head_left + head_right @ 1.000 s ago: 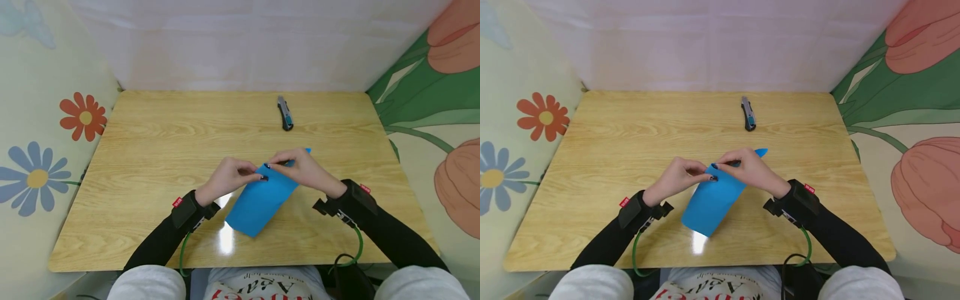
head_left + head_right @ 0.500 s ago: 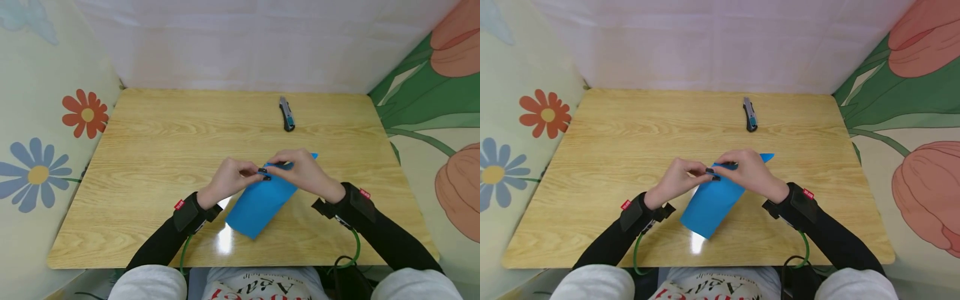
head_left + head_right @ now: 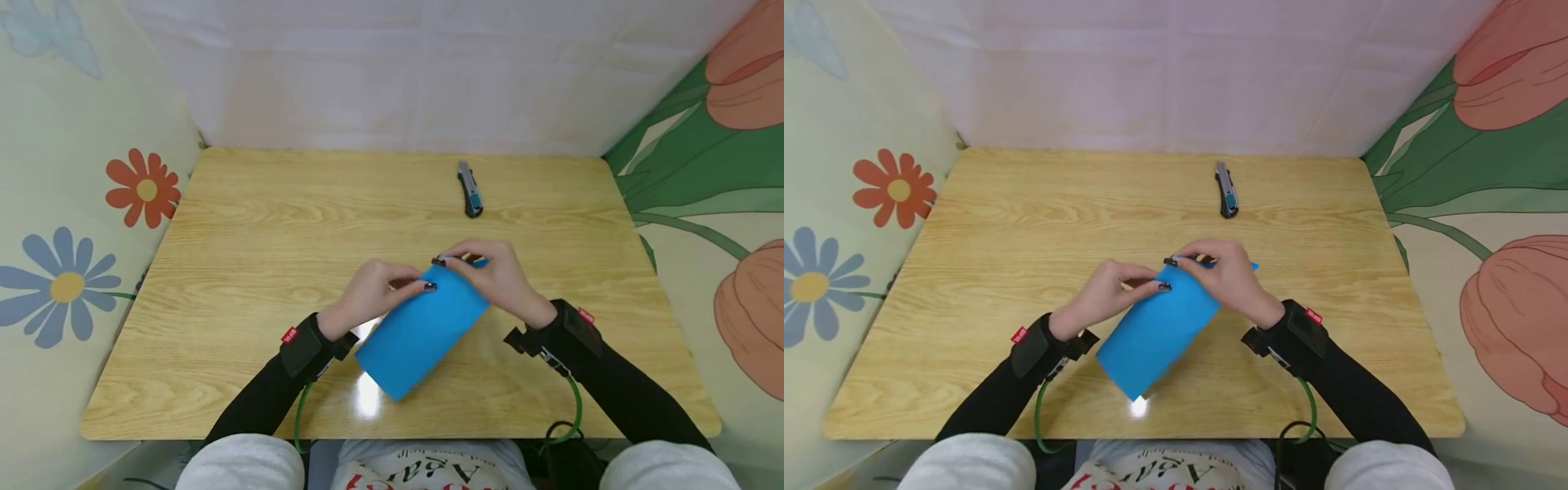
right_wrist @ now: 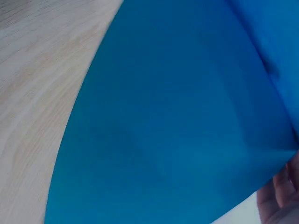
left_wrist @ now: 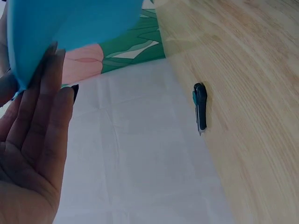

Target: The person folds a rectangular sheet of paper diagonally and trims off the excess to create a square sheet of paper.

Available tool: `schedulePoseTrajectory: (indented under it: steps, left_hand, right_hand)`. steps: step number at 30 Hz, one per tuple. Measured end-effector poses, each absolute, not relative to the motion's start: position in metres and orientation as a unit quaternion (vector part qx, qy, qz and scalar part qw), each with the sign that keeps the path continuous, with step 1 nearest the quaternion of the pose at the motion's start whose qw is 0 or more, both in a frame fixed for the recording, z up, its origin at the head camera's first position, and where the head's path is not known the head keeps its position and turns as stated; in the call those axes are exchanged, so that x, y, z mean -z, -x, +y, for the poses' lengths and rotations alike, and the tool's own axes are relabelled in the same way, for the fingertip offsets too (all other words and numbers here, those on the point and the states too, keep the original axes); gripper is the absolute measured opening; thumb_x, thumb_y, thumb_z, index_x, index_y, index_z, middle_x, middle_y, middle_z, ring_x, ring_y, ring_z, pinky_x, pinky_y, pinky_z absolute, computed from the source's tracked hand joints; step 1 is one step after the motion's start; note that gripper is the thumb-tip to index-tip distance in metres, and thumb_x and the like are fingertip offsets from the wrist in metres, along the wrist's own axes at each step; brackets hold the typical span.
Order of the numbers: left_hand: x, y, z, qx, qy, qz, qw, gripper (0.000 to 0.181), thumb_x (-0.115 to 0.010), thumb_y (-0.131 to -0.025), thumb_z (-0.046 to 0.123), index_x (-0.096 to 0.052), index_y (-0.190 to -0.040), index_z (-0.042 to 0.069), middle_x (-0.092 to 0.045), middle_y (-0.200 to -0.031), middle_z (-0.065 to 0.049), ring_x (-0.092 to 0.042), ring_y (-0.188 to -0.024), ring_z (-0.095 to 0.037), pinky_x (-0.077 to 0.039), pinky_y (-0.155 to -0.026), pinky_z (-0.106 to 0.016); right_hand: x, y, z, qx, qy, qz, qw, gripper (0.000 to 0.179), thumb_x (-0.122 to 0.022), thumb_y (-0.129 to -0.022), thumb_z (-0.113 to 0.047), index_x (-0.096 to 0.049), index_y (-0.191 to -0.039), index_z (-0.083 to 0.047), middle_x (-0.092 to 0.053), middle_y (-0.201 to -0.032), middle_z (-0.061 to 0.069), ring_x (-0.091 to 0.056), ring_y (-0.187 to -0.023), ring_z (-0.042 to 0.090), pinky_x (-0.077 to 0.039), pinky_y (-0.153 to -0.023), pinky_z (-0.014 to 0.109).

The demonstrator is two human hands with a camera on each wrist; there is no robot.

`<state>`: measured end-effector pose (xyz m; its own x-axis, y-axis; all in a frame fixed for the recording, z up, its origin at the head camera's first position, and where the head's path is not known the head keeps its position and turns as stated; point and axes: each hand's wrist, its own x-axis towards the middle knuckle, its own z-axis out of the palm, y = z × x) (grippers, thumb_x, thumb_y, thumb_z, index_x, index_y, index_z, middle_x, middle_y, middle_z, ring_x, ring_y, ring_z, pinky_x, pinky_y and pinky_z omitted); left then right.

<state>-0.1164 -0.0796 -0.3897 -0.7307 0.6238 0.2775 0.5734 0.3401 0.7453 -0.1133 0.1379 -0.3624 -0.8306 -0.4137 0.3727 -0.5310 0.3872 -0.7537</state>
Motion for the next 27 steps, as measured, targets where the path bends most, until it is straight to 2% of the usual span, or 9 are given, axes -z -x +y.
schedulePoseTrajectory:
  steps: [3,8,10,13,14,17,21,25,27]
  left_hand:
    - [0.388,0.116,-0.083,-0.424,-0.372,0.825,0.020,0.012,-0.061,-0.091,0.009,-0.072,-0.093,0.005,-0.069,-0.079,-0.005,-0.061,-0.064,-0.007,-0.047,-0.060,-0.018]
    - [0.386,0.119,-0.083,-0.390,-0.385,0.836,-0.011,0.013,-0.062,-0.091,0.011,-0.073,-0.091,0.005,-0.070,-0.077,-0.005,-0.060,-0.060,-0.008,-0.045,-0.054,-0.019]
    - [0.385,0.119,-0.083,-0.386,-0.380,0.840,0.001,0.012,-0.062,-0.090,0.011,-0.073,-0.090,0.005,-0.069,-0.074,-0.004,-0.058,-0.058,-0.007,-0.042,-0.052,-0.019]
    - [0.384,0.120,-0.085,-0.386,-0.373,0.843,0.033,0.013,-0.062,-0.091,0.012,-0.073,-0.087,0.006,-0.065,-0.068,0.000,-0.050,-0.053,-0.003,-0.034,-0.048,-0.020]
    - [0.383,0.120,-0.085,-0.388,-0.373,0.842,0.044,0.014,-0.062,-0.091,0.013,-0.073,-0.086,0.006,-0.062,-0.065,0.002,-0.046,-0.051,-0.003,-0.031,-0.047,-0.021]
    - [0.383,0.122,-0.088,-0.389,-0.375,0.838,0.076,0.018,-0.061,-0.092,0.015,-0.071,-0.079,0.008,-0.048,-0.056,0.006,-0.034,-0.047,-0.003,-0.023,-0.047,-0.022]
    - [0.383,0.124,-0.094,-0.395,-0.365,0.833,0.133,0.021,-0.060,-0.093,0.014,-0.067,-0.074,0.010,-0.033,-0.052,0.006,-0.024,-0.046,-0.007,-0.020,-0.049,-0.023]
    - [0.384,0.126,-0.098,-0.405,-0.360,0.825,0.164,0.018,-0.060,-0.092,0.014,-0.070,-0.078,0.009,-0.040,-0.052,0.007,-0.024,-0.047,-0.008,-0.022,-0.049,-0.024]
    - [0.386,0.127,-0.100,-0.408,-0.358,0.821,0.177,0.021,-0.062,-0.091,0.014,-0.067,-0.072,0.008,-0.035,-0.051,0.007,-0.023,-0.047,-0.008,-0.022,-0.050,-0.023]
  right_hand:
    - [0.373,0.115,0.143,-0.504,-0.286,-0.811,0.085,0.010,-0.064,-0.087,0.000,-0.071,-0.094,-0.001,-0.069,-0.093,0.011,-0.063,-0.083,0.019,-0.050,-0.077,0.028]
    - [0.446,0.142,0.167,-0.527,-0.315,-0.781,0.115,0.020,-0.062,-0.090,-0.007,-0.069,-0.108,-0.013,-0.067,-0.107,0.002,-0.062,-0.094,0.014,-0.047,-0.082,0.029]
    - [0.475,0.155,0.178,-0.513,-0.321,-0.784,0.139,0.025,-0.062,-0.090,-0.007,-0.068,-0.112,-0.017,-0.066,-0.109,-0.002,-0.061,-0.095,0.012,-0.047,-0.082,0.027]
    - [0.492,0.163,0.186,-0.497,-0.316,-0.794,0.153,0.027,-0.064,-0.089,-0.006,-0.068,-0.113,-0.016,-0.066,-0.109,0.000,-0.062,-0.093,0.013,-0.048,-0.080,0.027]
    - [0.489,0.161,0.186,-0.507,-0.314,-0.788,0.150,0.026,-0.064,-0.088,-0.004,-0.068,-0.112,-0.011,-0.066,-0.107,0.004,-0.062,-0.091,0.016,-0.048,-0.079,0.029]
    - [0.488,0.163,0.192,-0.517,-0.309,-0.780,0.169,0.025,-0.064,-0.087,-0.003,-0.069,-0.110,-0.011,-0.067,-0.105,0.003,-0.062,-0.085,0.013,-0.048,-0.077,0.026]
    - [0.454,0.151,0.191,-0.534,-0.281,-0.776,0.186,0.024,-0.064,-0.087,0.000,-0.070,-0.107,-0.011,-0.067,-0.100,0.002,-0.061,-0.079,0.010,-0.047,-0.073,0.024]
    - [0.423,0.134,0.185,-0.533,-0.247,-0.791,0.173,0.018,-0.061,-0.090,-0.004,-0.070,-0.105,-0.008,-0.067,-0.097,0.002,-0.060,-0.075,0.007,-0.047,-0.070,0.023]
    - [0.414,0.129,0.182,-0.533,-0.211,-0.800,0.176,0.015,-0.062,-0.090,-0.007,-0.071,-0.102,-0.006,-0.068,-0.095,0.001,-0.060,-0.073,0.001,-0.048,-0.068,0.018]
